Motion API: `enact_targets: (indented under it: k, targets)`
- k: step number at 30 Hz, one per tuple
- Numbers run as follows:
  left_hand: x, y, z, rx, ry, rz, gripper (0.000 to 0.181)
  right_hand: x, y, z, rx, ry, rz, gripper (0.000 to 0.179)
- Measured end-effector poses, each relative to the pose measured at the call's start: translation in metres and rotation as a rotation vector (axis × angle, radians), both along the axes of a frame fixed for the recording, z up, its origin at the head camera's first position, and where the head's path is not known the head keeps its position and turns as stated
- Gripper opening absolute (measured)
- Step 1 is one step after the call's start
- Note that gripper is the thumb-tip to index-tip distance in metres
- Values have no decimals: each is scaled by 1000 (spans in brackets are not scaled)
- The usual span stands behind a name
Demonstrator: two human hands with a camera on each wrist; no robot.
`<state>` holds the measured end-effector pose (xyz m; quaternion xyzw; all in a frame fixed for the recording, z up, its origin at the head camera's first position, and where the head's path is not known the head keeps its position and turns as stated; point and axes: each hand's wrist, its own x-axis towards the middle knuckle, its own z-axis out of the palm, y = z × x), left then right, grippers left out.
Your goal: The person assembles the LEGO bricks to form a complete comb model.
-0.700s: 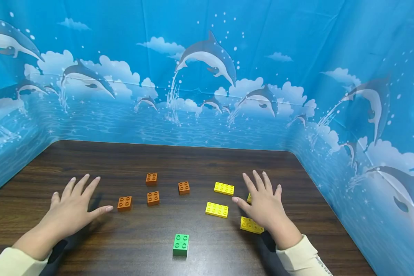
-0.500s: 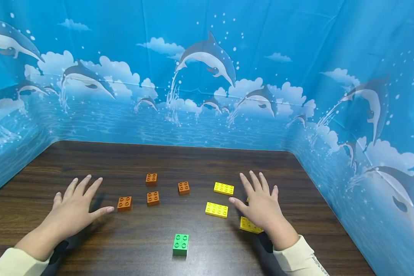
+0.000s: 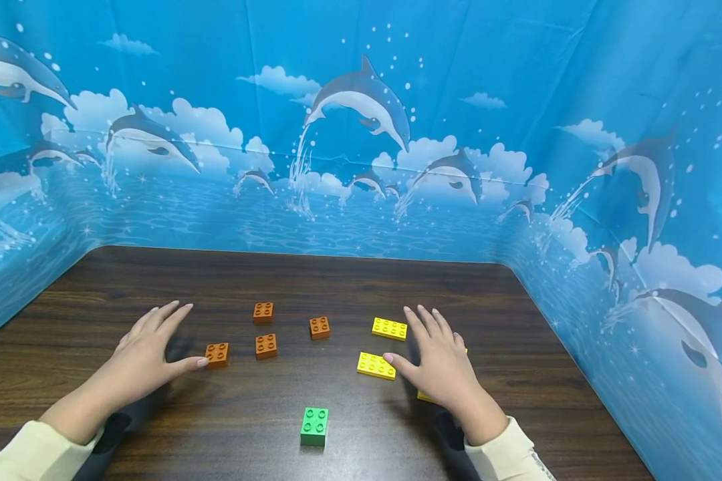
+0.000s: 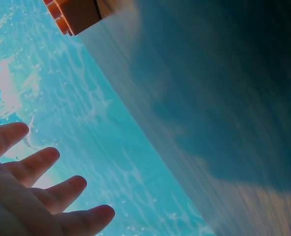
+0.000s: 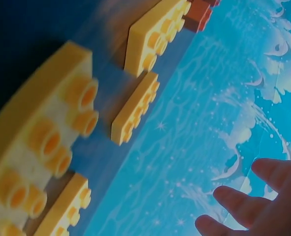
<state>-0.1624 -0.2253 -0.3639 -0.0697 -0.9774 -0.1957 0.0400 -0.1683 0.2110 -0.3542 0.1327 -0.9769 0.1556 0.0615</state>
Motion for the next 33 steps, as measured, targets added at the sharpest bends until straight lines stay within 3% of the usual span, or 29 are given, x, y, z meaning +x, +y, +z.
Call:
enact_targets:
  k: [8, 21, 28, 33]
  targets:
    - [-3, 6, 4, 97, -21, -35, 101, 5, -10, -2, -101, -24, 32, 85]
    - [-14, 5, 1, 278, -156, -87, 93, 14, -26, -4, -201, -100, 99, 84]
    - [-18, 4, -3, 343, -208, -97, 90, 21, -33, -8, -297, -245, 92, 83]
    - [-19, 3, -6, 397, -261, -88, 88, 24, -39, -9, -348, -306, 140, 79]
